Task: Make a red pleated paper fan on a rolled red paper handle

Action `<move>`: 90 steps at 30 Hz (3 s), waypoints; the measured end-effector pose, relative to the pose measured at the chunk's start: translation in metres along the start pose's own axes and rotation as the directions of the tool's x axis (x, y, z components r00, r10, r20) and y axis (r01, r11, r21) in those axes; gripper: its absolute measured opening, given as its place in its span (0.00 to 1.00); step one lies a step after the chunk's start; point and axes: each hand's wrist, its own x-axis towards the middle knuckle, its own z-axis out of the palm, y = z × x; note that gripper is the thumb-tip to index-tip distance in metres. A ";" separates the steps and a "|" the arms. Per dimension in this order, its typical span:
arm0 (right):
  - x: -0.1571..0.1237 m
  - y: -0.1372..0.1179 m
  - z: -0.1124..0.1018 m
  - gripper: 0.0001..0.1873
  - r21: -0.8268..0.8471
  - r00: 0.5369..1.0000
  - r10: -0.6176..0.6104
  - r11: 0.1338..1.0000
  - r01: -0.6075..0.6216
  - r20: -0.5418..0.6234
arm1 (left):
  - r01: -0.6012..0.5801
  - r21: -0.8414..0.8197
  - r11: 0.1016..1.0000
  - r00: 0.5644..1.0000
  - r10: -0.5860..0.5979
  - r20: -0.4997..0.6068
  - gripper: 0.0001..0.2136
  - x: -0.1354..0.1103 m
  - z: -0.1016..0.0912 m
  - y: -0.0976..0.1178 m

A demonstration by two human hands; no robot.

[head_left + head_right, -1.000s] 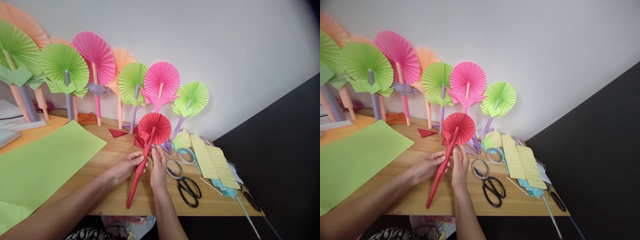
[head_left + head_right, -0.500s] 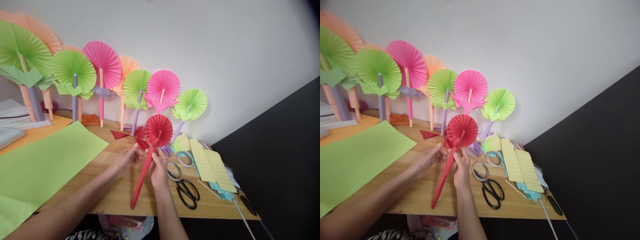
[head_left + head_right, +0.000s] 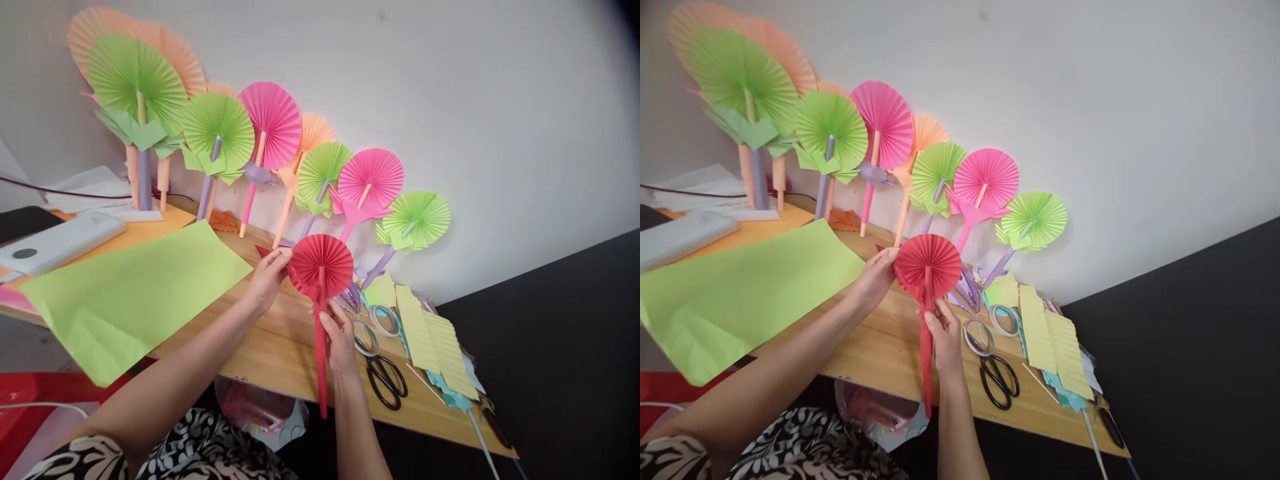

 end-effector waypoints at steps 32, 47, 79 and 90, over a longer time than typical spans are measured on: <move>-0.056 -0.016 -0.024 0.11 0.536 0.936 0.333 0.814 -0.223 -0.117 | 0.144 0.096 0.985 0.980 -0.155 0.123 0.13 -0.008 0.001 -0.007; -0.050 0.000 -0.027 0.13 0.801 0.950 0.251 0.522 -0.294 0.185 | 0.224 0.097 0.970 0.971 -0.230 0.060 0.13 -0.006 -0.001 -0.014; 0.017 -0.028 0.016 0.23 0.355 0.960 0.084 0.935 0.016 -0.267 | 0.364 0.318 0.875 0.872 -0.440 0.214 0.17 -0.051 0.034 -0.019; 0.014 -0.024 -0.002 0.30 0.048 0.971 0.003 0.999 0.009 -0.239 | 0.430 0.188 0.883 0.875 -0.459 0.154 0.14 -0.060 0.030 -0.008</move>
